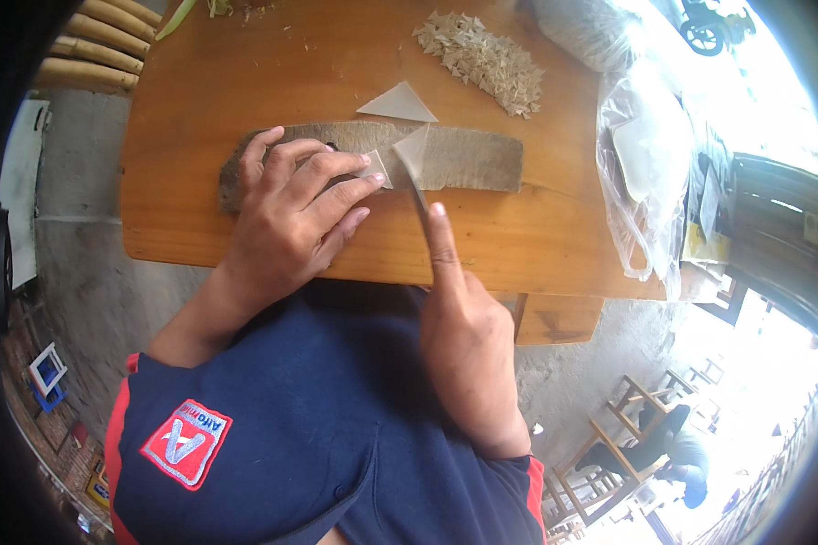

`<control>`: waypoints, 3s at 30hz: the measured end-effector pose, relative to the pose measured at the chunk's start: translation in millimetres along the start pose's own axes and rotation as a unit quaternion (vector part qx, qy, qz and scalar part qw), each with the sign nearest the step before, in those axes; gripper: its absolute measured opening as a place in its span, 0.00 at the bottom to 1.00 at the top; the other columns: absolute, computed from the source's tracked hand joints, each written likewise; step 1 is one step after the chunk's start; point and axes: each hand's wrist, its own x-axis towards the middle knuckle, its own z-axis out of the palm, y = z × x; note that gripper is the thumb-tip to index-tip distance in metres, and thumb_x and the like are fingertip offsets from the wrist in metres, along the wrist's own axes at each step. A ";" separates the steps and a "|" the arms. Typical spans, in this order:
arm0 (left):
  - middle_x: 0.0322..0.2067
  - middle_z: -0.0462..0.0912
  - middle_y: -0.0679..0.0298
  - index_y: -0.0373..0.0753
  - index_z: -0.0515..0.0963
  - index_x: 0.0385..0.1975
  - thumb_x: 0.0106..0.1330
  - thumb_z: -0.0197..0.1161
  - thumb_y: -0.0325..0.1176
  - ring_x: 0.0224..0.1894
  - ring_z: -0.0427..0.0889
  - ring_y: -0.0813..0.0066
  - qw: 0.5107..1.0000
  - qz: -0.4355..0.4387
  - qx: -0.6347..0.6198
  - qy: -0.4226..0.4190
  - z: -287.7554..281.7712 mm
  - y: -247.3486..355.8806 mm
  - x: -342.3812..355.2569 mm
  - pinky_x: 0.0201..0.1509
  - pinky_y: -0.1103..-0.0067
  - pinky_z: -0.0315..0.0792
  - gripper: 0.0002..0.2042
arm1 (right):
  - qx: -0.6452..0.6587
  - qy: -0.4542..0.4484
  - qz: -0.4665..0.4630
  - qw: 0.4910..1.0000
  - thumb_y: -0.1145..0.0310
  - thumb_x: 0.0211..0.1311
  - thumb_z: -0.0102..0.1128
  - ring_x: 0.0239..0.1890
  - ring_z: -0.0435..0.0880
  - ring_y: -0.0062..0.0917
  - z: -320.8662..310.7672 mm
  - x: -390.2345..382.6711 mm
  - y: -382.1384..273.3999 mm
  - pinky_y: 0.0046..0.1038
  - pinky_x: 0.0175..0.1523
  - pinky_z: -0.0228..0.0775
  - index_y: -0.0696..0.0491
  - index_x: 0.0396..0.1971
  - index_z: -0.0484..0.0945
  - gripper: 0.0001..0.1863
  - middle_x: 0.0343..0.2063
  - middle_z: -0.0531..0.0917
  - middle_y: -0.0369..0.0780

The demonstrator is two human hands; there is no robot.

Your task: The person uses a knife to cut small triangular pieces from a flat sheet of material on a wooden table. The person repeatedly positions the sheet and slices off triangles, accumulating a pile of cut pieces on the table.

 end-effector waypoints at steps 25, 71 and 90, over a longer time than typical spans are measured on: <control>0.34 0.80 0.69 0.47 0.87 0.44 0.59 0.75 0.38 0.41 0.77 0.68 0.995 -0.097 0.010 0.030 4.7 9.7 33.5 0.58 0.68 0.64 0.13 | 0.137 0.018 0.073 0.988 0.81 0.69 0.52 0.41 0.89 0.49 -4.2 8.0 10.4 0.36 0.48 0.79 0.43 0.73 0.70 0.33 0.42 0.86 0.56; 0.39 0.79 0.68 0.46 0.88 0.46 0.59 0.74 0.33 0.42 0.76 0.66 0.995 -0.077 -0.032 0.049 -0.8 -3.0 7.8 0.52 0.68 0.70 0.14 | 0.057 0.002 -0.015 0.998 0.85 0.60 0.56 0.27 0.85 0.44 5.7 11.4 -3.4 0.43 0.34 0.76 0.50 0.77 0.62 0.42 0.26 0.83 0.50; 0.46 0.80 0.61 0.43 0.86 0.50 0.59 0.73 0.28 0.46 0.78 0.60 0.998 -0.045 -0.039 0.011 -10.8 1.4 3.9 0.54 0.66 0.71 0.17 | 0.004 0.026 -0.074 0.997 0.85 0.56 0.59 0.20 0.78 0.33 -5.5 31.2 15.8 0.39 0.30 0.74 0.40 0.71 0.74 0.40 0.19 0.74 0.41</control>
